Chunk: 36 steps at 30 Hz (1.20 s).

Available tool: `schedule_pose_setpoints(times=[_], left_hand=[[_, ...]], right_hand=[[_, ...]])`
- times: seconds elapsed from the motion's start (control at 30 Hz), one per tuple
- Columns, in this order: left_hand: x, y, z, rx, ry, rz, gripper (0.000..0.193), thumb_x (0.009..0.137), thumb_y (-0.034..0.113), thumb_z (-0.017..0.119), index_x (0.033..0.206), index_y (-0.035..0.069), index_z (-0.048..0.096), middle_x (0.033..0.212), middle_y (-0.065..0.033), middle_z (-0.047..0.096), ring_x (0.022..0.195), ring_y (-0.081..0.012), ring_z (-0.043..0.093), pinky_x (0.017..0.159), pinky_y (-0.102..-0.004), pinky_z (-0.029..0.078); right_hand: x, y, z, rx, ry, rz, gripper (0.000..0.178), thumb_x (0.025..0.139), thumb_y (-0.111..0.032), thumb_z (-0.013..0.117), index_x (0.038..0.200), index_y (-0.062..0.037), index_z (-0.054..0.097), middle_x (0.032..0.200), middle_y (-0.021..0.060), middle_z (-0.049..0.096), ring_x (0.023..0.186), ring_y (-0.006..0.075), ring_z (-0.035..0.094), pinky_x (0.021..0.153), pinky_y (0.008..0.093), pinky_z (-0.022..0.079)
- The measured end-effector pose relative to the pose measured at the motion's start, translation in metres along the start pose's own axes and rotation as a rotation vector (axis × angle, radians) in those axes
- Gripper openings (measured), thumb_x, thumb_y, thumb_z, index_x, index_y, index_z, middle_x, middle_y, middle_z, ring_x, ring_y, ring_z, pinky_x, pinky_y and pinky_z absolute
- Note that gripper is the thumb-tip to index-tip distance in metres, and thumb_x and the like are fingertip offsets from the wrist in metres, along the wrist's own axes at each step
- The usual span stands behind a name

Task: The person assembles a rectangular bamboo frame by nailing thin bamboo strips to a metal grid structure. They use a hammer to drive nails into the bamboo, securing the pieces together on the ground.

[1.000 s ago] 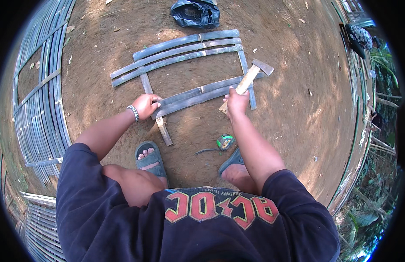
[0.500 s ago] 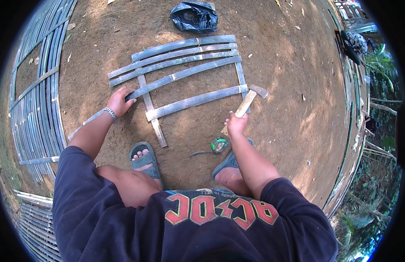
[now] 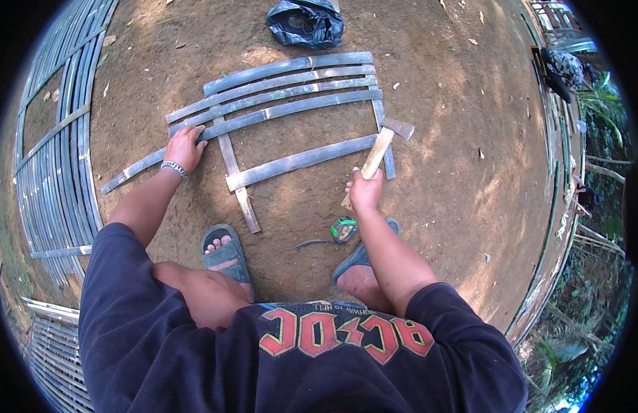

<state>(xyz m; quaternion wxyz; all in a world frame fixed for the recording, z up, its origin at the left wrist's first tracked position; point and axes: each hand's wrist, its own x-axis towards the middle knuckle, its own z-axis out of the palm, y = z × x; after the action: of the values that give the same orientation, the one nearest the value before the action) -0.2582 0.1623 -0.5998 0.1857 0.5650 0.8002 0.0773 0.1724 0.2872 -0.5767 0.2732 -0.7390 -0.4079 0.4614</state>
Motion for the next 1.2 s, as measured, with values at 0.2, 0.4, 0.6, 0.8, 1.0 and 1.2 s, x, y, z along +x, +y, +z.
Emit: schedule_pose_setpoints(times=[0.2,0.4,0.6,0.8,1.0,1.2], left_hand=[[-0.002,-0.001,-0.008,0.116,0.035,0.055,0.049,0.09,0.031,0.072,0.132,0.009,0.064,0.131,-0.014,0.064,0.124,-0.0337,0.058,0.107,-0.0438,0.046],[0.002,-0.017,-0.008,0.002,0.145,0.064,0.042,0.092,0.033,0.069,0.127,0.01,0.067,0.129,-0.0125,0.065,0.122,-0.0324,0.059,0.107,-0.0439,0.046],[0.009,-0.017,-0.006,-0.048,0.046,-0.136,0.032,0.095,0.028,0.065,0.117,0.006,0.07,0.124,-0.0164,0.067,0.113,-0.0364,0.065,0.097,-0.0449,0.052],[0.01,-0.015,-0.011,-0.147,0.021,-0.157,0.03,0.093,0.031,0.067,0.109,0.007,0.073,0.111,-0.0183,0.073,0.106,-0.0373,0.068,0.093,-0.0462,0.054],[0.02,-0.001,-0.017,-0.12,0.033,-0.259,0.026,0.092,0.029,0.068,0.108,0.009,0.073,0.107,-0.0183,0.073,0.103,-0.0385,0.069,0.09,-0.0482,0.054],[0.044,0.018,-0.026,0.09,-0.128,-0.277,0.022,0.092,0.019,0.063,0.113,0.01,0.065,0.107,-0.0196,0.073,0.105,-0.0378,0.069,0.091,-0.049,0.055]], right_hand=[[0.022,-0.035,0.012,0.033,-0.009,-0.036,0.033,0.095,-0.007,0.066,0.119,-0.0032,0.044,0.086,0.0092,0.059,0.056,0.0148,0.058,0.045,0.0304,0.052],[0.037,-0.057,0.024,0.109,-0.033,-0.085,0.034,0.096,-0.004,0.064,0.122,-0.0025,0.042,0.092,0.0097,0.058,0.055,0.0143,0.058,0.044,0.0294,0.049],[0.031,-0.052,0.027,0.103,-0.045,-0.059,0.035,0.096,-0.005,0.064,0.123,-0.0021,0.042,0.092,0.01,0.058,0.056,0.0147,0.058,0.045,0.0299,0.05],[0.015,-0.038,0.025,0.043,-0.103,-0.039,0.032,0.096,-0.005,0.064,0.12,-0.0029,0.044,0.091,0.0099,0.059,0.056,0.0144,0.058,0.046,0.0297,0.05],[0.004,-0.034,0.029,0.038,-0.129,-0.023,0.03,0.095,-0.006,0.065,0.117,-0.003,0.044,0.088,0.009,0.058,0.056,0.0145,0.058,0.046,0.0296,0.05],[-0.001,-0.032,0.036,0.002,-0.121,-0.028,0.031,0.095,-0.006,0.066,0.117,-0.0026,0.044,0.088,0.0101,0.059,0.055,0.015,0.059,0.044,0.0298,0.051]])
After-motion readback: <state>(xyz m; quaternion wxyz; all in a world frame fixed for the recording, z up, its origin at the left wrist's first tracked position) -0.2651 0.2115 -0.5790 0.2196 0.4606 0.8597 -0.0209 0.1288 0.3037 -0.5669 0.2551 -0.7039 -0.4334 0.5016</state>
